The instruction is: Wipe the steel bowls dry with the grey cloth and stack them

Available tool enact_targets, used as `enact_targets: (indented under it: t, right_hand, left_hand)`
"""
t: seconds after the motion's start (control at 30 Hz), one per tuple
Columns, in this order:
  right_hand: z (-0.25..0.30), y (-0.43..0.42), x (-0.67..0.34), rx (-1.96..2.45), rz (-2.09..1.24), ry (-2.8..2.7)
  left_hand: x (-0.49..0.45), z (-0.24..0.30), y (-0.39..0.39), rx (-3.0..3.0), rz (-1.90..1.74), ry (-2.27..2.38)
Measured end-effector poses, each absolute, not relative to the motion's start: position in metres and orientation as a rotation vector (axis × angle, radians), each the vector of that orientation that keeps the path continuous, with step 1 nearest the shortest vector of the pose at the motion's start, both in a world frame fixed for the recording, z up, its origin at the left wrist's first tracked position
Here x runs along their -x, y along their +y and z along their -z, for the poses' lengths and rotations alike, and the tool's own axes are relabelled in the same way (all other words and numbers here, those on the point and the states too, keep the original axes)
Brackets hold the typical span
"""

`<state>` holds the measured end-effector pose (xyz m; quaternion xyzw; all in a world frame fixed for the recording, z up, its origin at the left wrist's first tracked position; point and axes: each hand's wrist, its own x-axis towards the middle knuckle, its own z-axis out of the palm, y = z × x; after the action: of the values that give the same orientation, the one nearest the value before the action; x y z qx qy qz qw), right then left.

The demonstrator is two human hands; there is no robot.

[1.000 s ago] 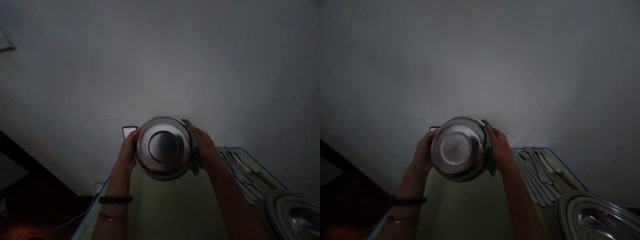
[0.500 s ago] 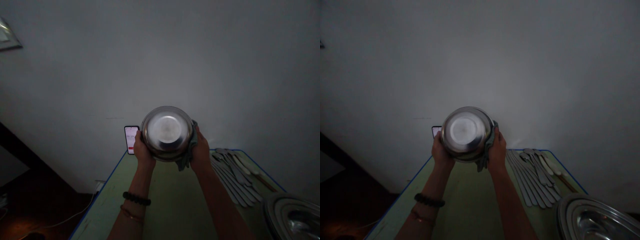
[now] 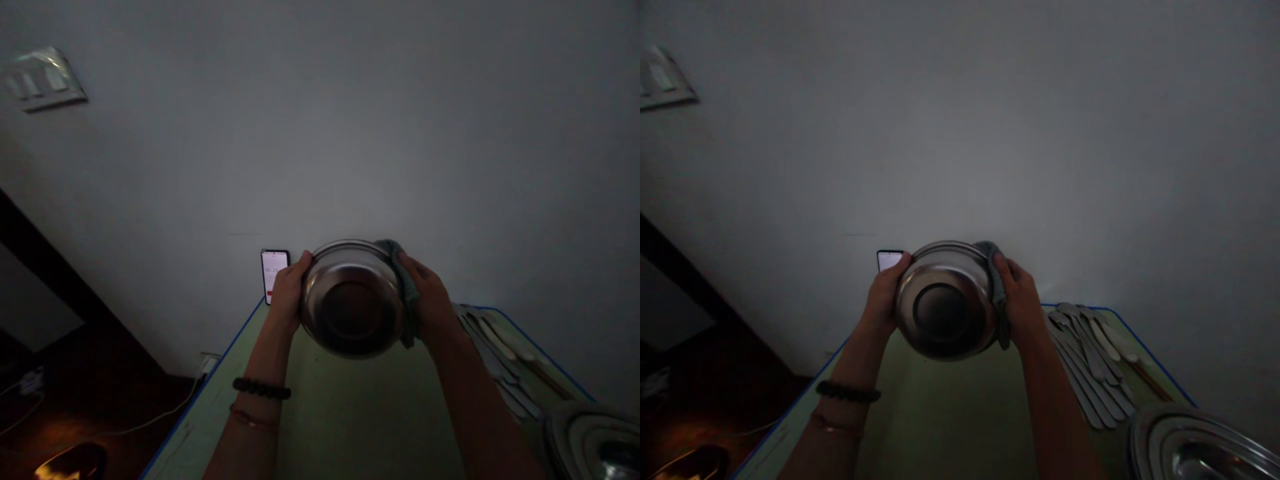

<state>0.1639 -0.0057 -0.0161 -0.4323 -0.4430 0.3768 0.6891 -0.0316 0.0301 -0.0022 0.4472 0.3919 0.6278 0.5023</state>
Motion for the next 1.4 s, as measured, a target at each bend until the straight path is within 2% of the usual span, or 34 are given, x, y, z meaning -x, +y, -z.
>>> enact_targets:
  t: [0.17,0.27,0.4,0.53,0.67,0.77,0.93,1.2,1.3,1.4]
  right_hand:
    - [0.022,0.001,-0.147,0.902,-0.79,-0.693]
    - [0.025,0.002,-0.147,0.927,-0.804,-0.641]
    - [0.02,-0.003,-0.168,1.046,-0.71,-0.762]
    - [0.008,-0.015,-0.184,1.211,-0.612,-1.142]
    - [0.001,-0.022,-0.176,1.227,-0.582,-1.526]
    - [0.0,-0.023,-0.169,1.24,-0.533,-1.619]
    - [0.0,-0.023,-0.167,1.205,-0.517,-1.62]
    - [0.013,-0.014,-0.158,1.106,-0.421,-1.354]
    - [0.015,-0.011,-0.155,1.062,-0.353,-1.291]
    - [0.01,-0.017,-0.154,1.055,-0.228,-1.291]
  left_hand:
    - [0.014,0.017,0.041,-0.736,-1.751,0.816]
    - [0.003,0.025,0.046,-0.69,-1.727,0.775]
    - [0.003,0.024,0.045,-0.938,-1.64,0.9]
    - [0.014,0.008,0.033,-1.262,-1.575,0.974]
    - [0.015,-0.004,0.02,-1.788,-1.363,1.017]
    - [0.012,-0.003,0.018,-1.906,-1.303,1.079]
    - [0.014,0.008,0.029,-1.589,-1.397,1.076]
    - [0.023,0.013,0.045,-0.766,-1.63,0.87]
    - [0.02,0.011,0.048,-0.588,-1.605,0.764]
    - [0.017,0.01,0.046,-0.647,-1.474,0.704]
